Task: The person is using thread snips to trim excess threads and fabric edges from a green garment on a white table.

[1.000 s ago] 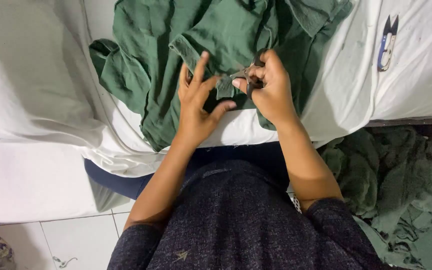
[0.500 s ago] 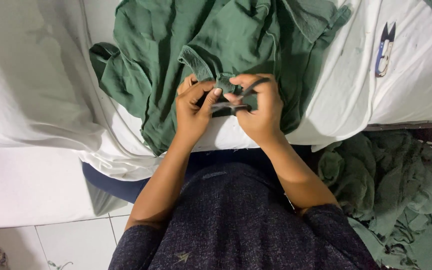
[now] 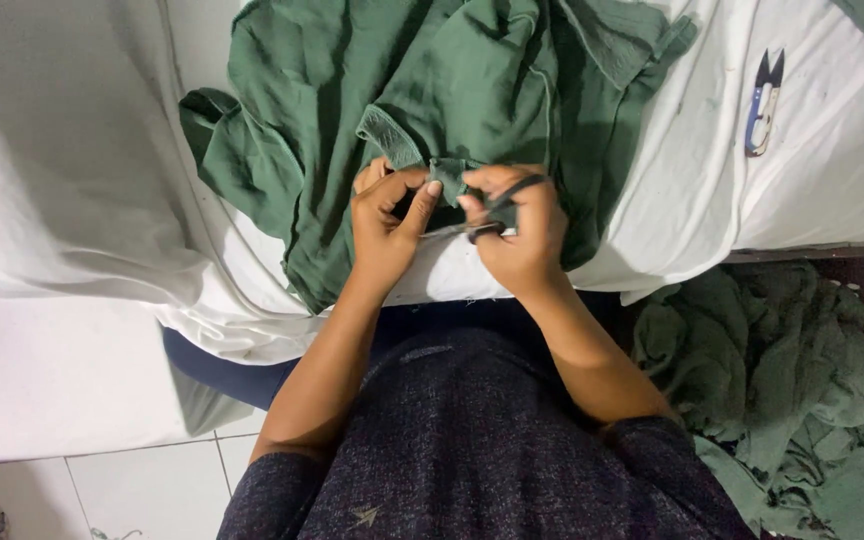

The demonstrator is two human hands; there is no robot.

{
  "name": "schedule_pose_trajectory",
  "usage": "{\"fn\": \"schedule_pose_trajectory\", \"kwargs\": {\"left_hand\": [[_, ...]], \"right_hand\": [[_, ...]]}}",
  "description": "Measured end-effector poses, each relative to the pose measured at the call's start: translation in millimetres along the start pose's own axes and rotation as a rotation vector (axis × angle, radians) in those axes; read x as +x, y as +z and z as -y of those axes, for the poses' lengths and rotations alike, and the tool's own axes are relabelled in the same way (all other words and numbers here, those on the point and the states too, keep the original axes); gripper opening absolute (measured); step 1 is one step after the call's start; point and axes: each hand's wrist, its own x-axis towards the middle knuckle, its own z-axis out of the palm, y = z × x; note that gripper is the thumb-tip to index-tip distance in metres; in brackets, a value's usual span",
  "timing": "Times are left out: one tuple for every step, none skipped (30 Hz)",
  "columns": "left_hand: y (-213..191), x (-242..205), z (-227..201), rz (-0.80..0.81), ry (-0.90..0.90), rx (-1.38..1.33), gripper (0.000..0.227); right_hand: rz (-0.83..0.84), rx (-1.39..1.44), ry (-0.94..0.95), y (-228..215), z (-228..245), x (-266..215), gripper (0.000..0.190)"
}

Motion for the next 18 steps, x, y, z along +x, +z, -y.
{"fn": "schedule_pose_trajectory", "kwargs": {"left_hand": [[-0.7, 0.4, -1.1, 0.004, 0.010, -0.017, 0.006], [-2.8, -2.9, -0.7, 0.003, 0.013, -0.016, 0.006], [-3.9, -4.6, 0.0, 0.010, 0.008, -0.006, 0.005], [-4.8, -6.2, 0.9, 0.016, 0.002, 0.004, 0.005], [-5.7, -6.8, 5.6, 0.021, 0.008, -0.001, 0.005], [-6.2, -7.4, 10.7, 0.001, 0.028, 0.025, 0.006], [-6.6, -9.6, 15.3, -0.020, 0.044, 0.052, 0.007], [-5.6, -9.0, 9.7, -0.015, 0.046, 0.047, 0.007], [-5.0, -7.8, 4.2, -0.018, 0.077, 0.069, 0.007], [-4.8, -6.7, -1.3, -0.021, 0.109, 0.091, 0.007], [-3.9, -9.0, 1.5, -0.021, 0.111, 0.090, 0.007], [-3.5, -11.4, 4.4, 0.006, 0.138, 0.106, 0.006], [-4.2, -14.7, 7.1, 0.027, 0.164, 0.126, 0.005], [-1.3, -17.0, 8.7, 0.021, 0.164, 0.131, 0.005], [-0.7, -20.7, 9.8, 0.082, 0.189, 0.156, 0.005], [-1.2, -24.7, 10.9, 0.144, 0.214, 0.181, 0.008], [-1.8, -26.8, 5.8, 0.123, 0.208, 0.206, 0.008], [-3.0, -28.7, 0.8, 0.110, 0.214, 0.197, 0.011]], "right_hand": [[0.033, -0.123, -0.085, 2.2, -1.6, 1.9, 0.017], [0.032, -0.122, -0.089, 2.2, -3.5, -7.9, 0.017], [0.087, -0.075, -0.008, 1.8, -6.1, -17.0, 0.021], [0.143, -0.028, 0.072, 1.2, -9.1, -25.8, 0.028], [0.138, -0.034, 0.068, -1.8, -3.5, -29.1, 0.028], [0.159, 0.085, 0.207, -4.9, 1.7, -32.6, 0.031], [0.181, 0.206, 0.348, -8.5, 7.8, -37.5, 0.034], [0.177, 0.200, 0.348, -15.0, 14.2, -36.3, 0.034], [0.212, 0.221, 0.391, -20.9, 20.4, -34.7, 0.040], [0.247, 0.242, 0.434, -26.4, 26.7, -33.2, 0.048], [0.246, 0.241, 0.432, -30.7, 24.0, -41.4, 0.048], [0.232, 0.221, 0.475, -34.5, 21.5, -49.7, 0.066], [0.223, 0.207, 0.517, -37.6, 18.7, -58.0, 0.084], [0.228, 0.211, 0.514, -43.0, 20.1, -57.5, 0.084], [0.239, 0.202, 0.520, -46.6, 21.6, -57.1, 0.091], [0.249, 0.193, 0.525, -49.6, 23.7, -57.0, 0.098], [0.270, 0.218, 0.518, -51.8, 25.8, -50.9, 0.098], [0.305, 0.189, 0.529, -53.3, 28.1, -44.7, 0.093]]}}
